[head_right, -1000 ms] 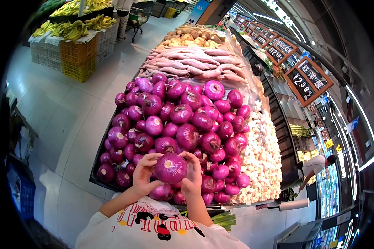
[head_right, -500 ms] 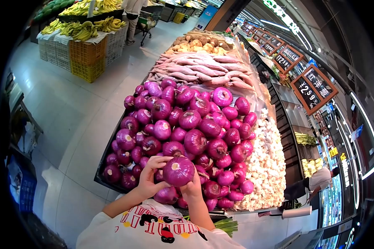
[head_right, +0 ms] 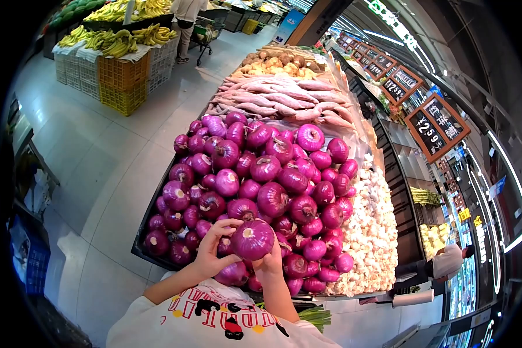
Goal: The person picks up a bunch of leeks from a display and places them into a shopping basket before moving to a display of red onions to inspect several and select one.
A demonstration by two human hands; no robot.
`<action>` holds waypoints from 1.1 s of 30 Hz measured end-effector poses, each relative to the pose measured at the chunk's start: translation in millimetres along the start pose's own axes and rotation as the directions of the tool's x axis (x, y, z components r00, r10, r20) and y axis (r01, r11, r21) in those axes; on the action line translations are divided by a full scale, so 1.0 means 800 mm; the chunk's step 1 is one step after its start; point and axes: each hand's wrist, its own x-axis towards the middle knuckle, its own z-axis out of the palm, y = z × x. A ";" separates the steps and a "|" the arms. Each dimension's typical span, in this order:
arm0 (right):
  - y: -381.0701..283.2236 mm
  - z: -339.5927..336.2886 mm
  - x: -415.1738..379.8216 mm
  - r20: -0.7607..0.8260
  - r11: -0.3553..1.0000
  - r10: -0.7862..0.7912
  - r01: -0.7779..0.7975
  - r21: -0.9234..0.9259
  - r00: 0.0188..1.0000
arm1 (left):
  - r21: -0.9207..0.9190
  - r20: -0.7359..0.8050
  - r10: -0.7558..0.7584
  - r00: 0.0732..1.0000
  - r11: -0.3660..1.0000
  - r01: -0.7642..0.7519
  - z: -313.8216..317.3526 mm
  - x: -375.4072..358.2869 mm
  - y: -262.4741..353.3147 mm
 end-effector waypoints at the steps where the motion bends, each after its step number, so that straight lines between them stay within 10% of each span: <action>1: 0.001 0.000 0.000 -0.005 1.000 0.003 -0.003 -0.002 1.000 | 0.000 -0.001 0.000 1.000 1.000 0.000 -0.001 0.000 0.000; 33: 0.008 0.003 0.033 -0.013 0.996 -0.034 0.033 -0.087 0.999 | -0.176 0.186 -0.140 0.973 0.969 0.173 -0.027 0.025 -0.009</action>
